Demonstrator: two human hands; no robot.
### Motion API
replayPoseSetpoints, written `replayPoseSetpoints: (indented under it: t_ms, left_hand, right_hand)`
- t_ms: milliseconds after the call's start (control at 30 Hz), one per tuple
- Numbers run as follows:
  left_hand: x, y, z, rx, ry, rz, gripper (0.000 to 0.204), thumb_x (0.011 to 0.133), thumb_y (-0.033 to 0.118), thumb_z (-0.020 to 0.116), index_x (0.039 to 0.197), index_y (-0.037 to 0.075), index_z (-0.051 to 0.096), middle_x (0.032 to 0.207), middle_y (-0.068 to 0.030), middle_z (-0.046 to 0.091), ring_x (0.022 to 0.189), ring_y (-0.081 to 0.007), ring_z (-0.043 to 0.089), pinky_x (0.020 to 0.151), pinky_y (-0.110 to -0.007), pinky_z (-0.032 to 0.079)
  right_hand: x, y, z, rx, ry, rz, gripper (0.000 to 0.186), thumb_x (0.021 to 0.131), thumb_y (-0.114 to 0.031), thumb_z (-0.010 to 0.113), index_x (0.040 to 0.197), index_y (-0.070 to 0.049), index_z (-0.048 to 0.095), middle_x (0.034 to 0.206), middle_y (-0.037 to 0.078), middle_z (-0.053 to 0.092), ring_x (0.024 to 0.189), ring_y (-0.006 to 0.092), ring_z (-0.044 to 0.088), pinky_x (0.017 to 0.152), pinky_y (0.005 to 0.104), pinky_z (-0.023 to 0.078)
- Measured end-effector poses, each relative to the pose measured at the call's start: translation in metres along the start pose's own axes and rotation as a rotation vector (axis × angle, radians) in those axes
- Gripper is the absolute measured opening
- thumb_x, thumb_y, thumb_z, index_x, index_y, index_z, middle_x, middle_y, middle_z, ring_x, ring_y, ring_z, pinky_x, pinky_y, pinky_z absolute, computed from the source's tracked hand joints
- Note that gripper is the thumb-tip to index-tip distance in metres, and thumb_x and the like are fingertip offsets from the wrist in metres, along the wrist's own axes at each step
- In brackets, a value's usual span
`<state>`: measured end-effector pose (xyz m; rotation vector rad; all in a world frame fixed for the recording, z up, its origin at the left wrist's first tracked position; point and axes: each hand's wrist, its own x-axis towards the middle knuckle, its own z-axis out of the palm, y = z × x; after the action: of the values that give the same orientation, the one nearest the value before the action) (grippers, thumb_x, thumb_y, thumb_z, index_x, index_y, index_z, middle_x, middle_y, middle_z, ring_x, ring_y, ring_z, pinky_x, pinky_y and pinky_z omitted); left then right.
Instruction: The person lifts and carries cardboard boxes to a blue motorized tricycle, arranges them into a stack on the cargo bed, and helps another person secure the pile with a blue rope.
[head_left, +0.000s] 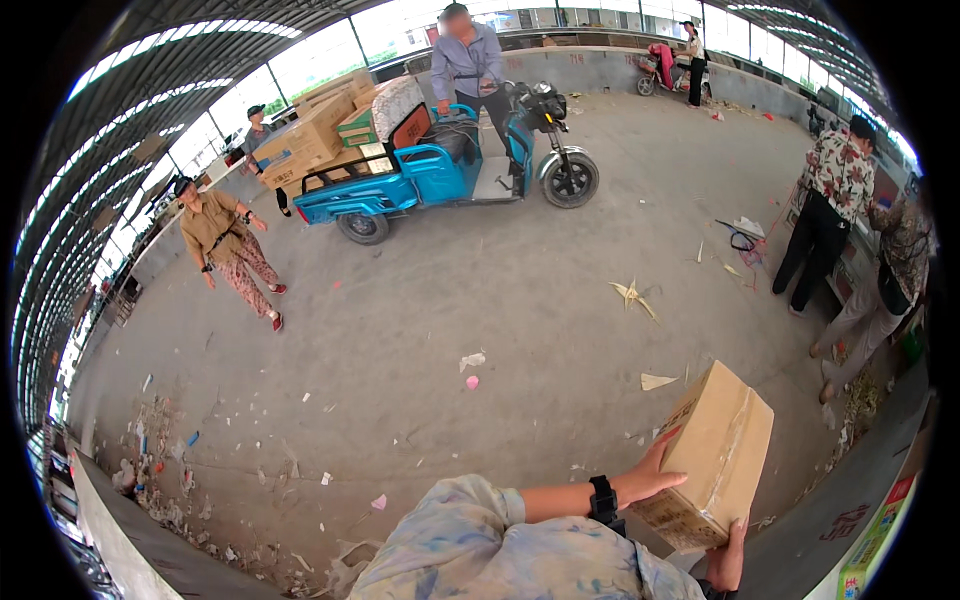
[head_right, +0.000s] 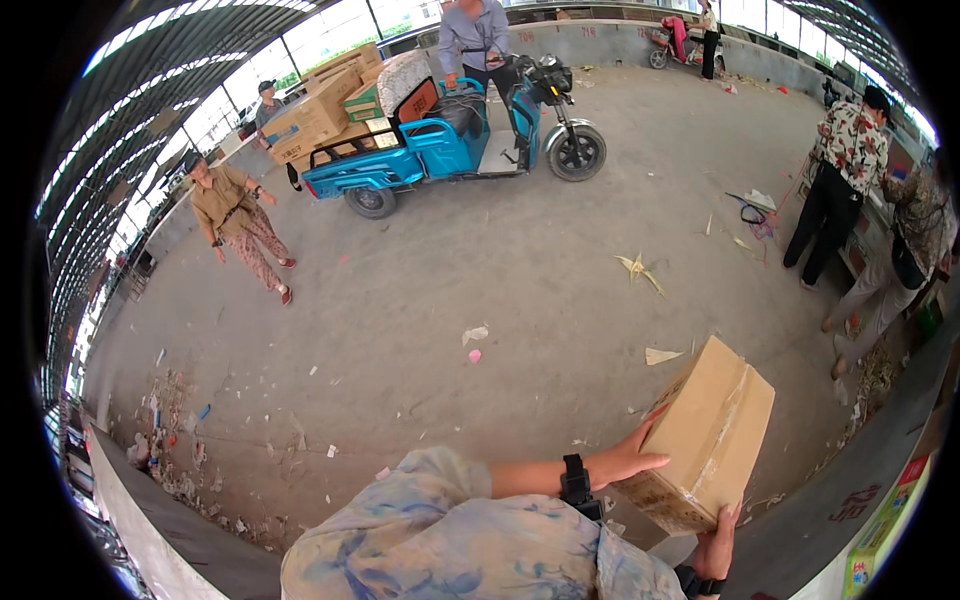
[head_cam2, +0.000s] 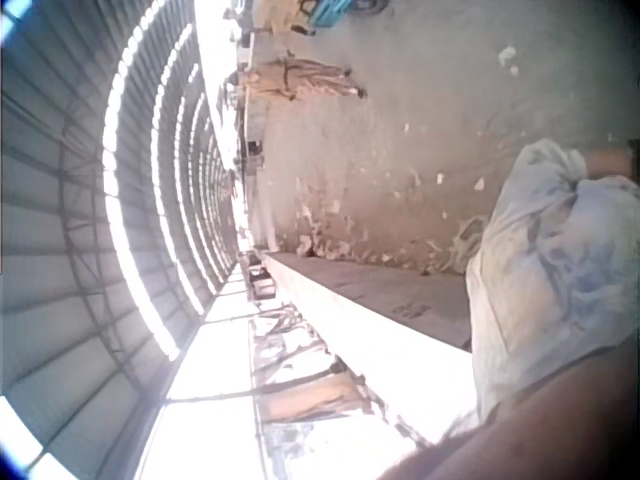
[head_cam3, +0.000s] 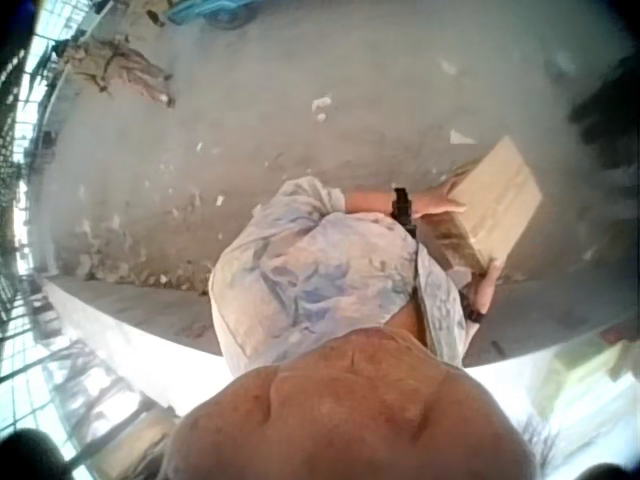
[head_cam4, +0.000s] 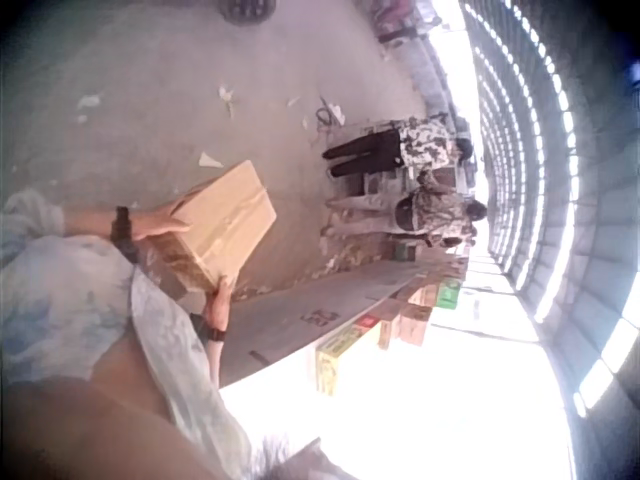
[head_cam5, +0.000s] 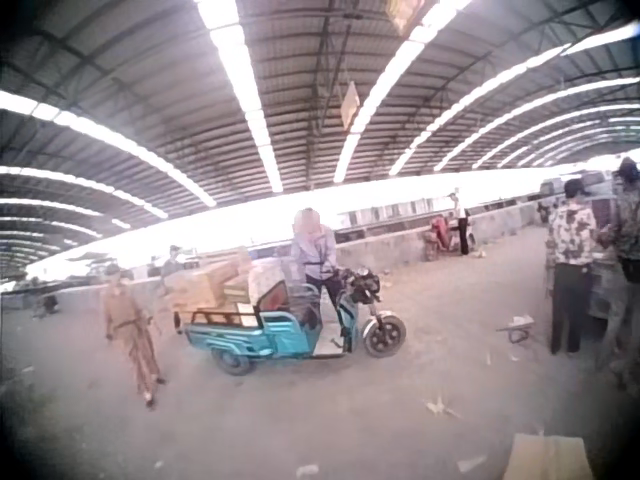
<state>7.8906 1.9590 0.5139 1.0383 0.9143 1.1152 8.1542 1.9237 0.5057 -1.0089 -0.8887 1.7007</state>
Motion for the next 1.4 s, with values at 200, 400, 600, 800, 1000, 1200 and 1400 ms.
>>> replayPoseSetpoints:
  t_ms: [200, 400, 600, 800, 1000, 1200, 1400]
  left_hand:
    - [-0.052, 0.032, -0.138, 0.009, -0.065, 0.101, 0.092, 0.081, 0.025, 0.064, 0.148, 0.012, 0.002, 0.150, -0.0147, 0.010, 0.140, -0.0267, 0.007, 0.113, -0.040, 0.012]
    - [-0.122, 0.103, -0.324, 0.129, -0.005, 0.416, 0.089, 0.085, 0.029, 0.062, 0.147, 0.007, 0.002, 0.152, -0.0126, 0.009, 0.140, -0.0223, 0.011, 0.112, -0.037, 0.014]
    - [-0.187, 0.142, -0.490, 0.552, 0.174, 0.470, 0.106, 0.076, 0.040, 0.070, 0.146, 0.000, 0.001, 0.152, -0.0190, 0.007, 0.141, -0.0291, 0.009, 0.111, -0.040, 0.015]
    - [-0.240, 0.194, -0.568, 0.991, 0.228, 0.675, 0.104, 0.074, 0.059, 0.062, 0.145, 0.000, 0.013, 0.150, -0.0245, 0.007, 0.140, -0.0383, 0.009, 0.109, -0.051, 0.009]
    - [-0.238, 0.214, -0.634, 1.101, 0.277, 0.654, 0.099, 0.069, 0.047, 0.068, 0.146, 0.006, 0.019, 0.150, -0.0235, 0.011, 0.140, -0.0370, 0.011, 0.108, -0.053, 0.012]
    - [-0.198, 0.213, -0.717, 1.057, 0.298, 0.640, 0.097, 0.077, 0.053, 0.062, 0.145, 0.001, 0.016, 0.150, -0.0238, 0.010, 0.140, -0.0367, 0.007, 0.110, -0.051, 0.007]
    - [-0.168, 0.231, -0.813, 0.909, 0.410, 0.661, 0.099, 0.073, 0.042, 0.069, 0.146, 0.003, 0.014, 0.151, -0.0191, 0.012, 0.141, -0.0342, 0.009, 0.112, -0.048, 0.006]
  right_hand:
    - [0.013, 0.039, 0.149, -0.077, -0.029, -0.104, 0.067, 0.092, -0.038, 0.049, 0.147, -0.015, 0.016, 0.146, 0.006, 0.028, 0.133, 0.0239, 0.030, 0.105, 0.0431, 0.029]
    - [0.068, 0.090, 0.340, -0.128, -0.155, -0.196, 0.065, 0.093, -0.030, 0.048, 0.147, -0.010, 0.017, 0.148, 0.006, 0.027, 0.134, 0.0214, 0.027, 0.110, 0.0367, 0.022]
    - [0.156, 0.153, 0.490, 0.038, -0.276, -0.143, 0.058, 0.095, -0.034, 0.045, 0.144, -0.010, 0.025, 0.147, 0.005, 0.031, 0.133, 0.0200, 0.030, 0.108, 0.0399, 0.025]
    - [0.209, 0.199, 0.572, 0.288, -0.452, -0.020, 0.055, 0.095, -0.039, 0.042, 0.140, -0.008, 0.035, 0.141, 0.008, 0.042, 0.129, 0.0245, 0.038, 0.107, 0.0430, 0.028]
    - [0.272, 0.251, 0.641, 0.408, -0.521, 0.021, 0.057, 0.095, -0.044, 0.035, 0.139, -0.007, 0.035, 0.142, 0.009, 0.039, 0.132, 0.0267, 0.035, 0.109, 0.0448, 0.024]
    - [0.334, 0.277, 0.697, 0.389, -0.602, -0.063, 0.057, 0.095, -0.044, 0.038, 0.140, -0.008, 0.034, 0.141, 0.008, 0.040, 0.130, 0.0256, 0.038, 0.107, 0.0447, 0.029]
    - [0.405, 0.287, 0.765, 0.307, -0.630, -0.017, 0.058, 0.095, -0.043, 0.042, 0.140, -0.008, 0.033, 0.141, 0.008, 0.041, 0.128, 0.0239, 0.039, 0.106, 0.0427, 0.030]
